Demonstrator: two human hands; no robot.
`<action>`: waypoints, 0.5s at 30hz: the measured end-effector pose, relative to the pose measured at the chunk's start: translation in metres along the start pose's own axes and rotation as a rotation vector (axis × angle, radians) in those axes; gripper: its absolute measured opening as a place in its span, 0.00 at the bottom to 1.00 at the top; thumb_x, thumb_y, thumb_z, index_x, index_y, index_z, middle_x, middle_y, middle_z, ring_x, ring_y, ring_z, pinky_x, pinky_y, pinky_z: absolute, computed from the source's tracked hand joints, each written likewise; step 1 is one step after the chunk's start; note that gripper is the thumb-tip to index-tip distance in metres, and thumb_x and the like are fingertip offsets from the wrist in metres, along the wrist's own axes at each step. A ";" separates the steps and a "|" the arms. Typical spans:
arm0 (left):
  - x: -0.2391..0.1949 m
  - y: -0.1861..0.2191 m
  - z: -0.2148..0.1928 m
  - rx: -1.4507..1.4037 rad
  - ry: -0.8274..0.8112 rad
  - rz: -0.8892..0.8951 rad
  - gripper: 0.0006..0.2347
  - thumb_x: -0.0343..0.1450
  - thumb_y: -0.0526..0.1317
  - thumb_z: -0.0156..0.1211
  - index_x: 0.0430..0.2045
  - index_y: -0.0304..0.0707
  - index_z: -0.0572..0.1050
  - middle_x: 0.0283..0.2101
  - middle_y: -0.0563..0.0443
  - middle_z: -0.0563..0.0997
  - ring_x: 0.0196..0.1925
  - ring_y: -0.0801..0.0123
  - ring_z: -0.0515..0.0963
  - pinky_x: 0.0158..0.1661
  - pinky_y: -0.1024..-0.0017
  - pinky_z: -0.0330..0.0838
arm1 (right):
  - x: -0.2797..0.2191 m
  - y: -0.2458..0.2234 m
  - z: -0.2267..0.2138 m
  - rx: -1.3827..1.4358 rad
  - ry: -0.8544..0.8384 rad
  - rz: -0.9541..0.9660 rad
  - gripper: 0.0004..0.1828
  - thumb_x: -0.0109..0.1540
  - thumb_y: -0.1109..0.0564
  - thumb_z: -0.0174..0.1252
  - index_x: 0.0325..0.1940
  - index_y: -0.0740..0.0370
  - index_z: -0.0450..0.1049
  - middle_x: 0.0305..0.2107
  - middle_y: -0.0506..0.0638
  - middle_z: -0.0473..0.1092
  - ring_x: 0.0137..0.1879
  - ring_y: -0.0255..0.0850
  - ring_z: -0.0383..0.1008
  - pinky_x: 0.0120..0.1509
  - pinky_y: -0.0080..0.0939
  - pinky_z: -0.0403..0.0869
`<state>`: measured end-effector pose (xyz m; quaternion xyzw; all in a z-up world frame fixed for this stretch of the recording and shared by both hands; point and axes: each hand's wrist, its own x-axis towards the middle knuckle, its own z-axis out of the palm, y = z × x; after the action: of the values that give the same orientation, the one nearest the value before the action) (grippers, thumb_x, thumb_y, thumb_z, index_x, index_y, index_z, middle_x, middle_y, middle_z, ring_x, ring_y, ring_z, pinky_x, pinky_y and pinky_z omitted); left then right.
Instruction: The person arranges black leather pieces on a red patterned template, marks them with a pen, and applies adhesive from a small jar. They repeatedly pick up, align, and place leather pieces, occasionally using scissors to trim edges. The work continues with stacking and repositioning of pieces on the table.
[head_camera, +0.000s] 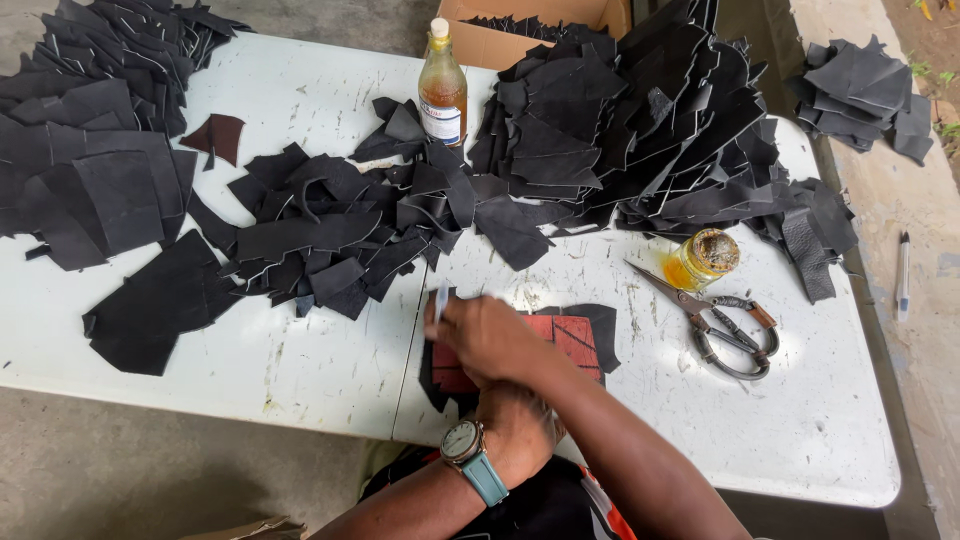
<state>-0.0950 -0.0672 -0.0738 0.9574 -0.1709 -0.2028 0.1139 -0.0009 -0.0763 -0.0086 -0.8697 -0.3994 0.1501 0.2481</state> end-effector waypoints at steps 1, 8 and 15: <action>-0.004 0.001 -0.012 0.047 -0.046 -0.013 0.25 0.78 0.49 0.42 0.66 0.30 0.61 0.69 0.35 0.60 0.71 0.47 0.59 0.59 0.27 0.58 | 0.011 0.006 -0.002 0.058 0.020 0.035 0.11 0.66 0.48 0.59 0.45 0.56 0.78 0.24 0.58 0.76 0.31 0.53 0.78 0.40 0.49 0.74; -0.002 -0.001 -0.045 0.175 -0.013 0.001 0.19 0.76 0.43 0.48 0.59 0.31 0.70 0.65 0.32 0.64 0.65 0.41 0.67 0.46 0.14 0.64 | 0.028 0.030 -0.004 0.276 0.083 0.087 0.12 0.64 0.49 0.59 0.44 0.58 0.77 0.27 0.55 0.77 0.35 0.47 0.79 0.45 0.46 0.74; 0.017 -0.006 -0.041 0.108 -0.098 -0.102 0.18 0.76 0.44 0.52 0.56 0.30 0.73 0.59 0.32 0.72 0.52 0.38 0.80 0.49 0.26 0.70 | 0.026 0.028 -0.013 0.294 0.031 0.194 0.12 0.64 0.47 0.58 0.41 0.57 0.77 0.27 0.52 0.78 0.36 0.43 0.81 0.45 0.45 0.76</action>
<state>-0.0610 -0.0615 -0.0450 0.9585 -0.1382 -0.2454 0.0430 0.0394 -0.0762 -0.0147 -0.8607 -0.2836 0.2167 0.3630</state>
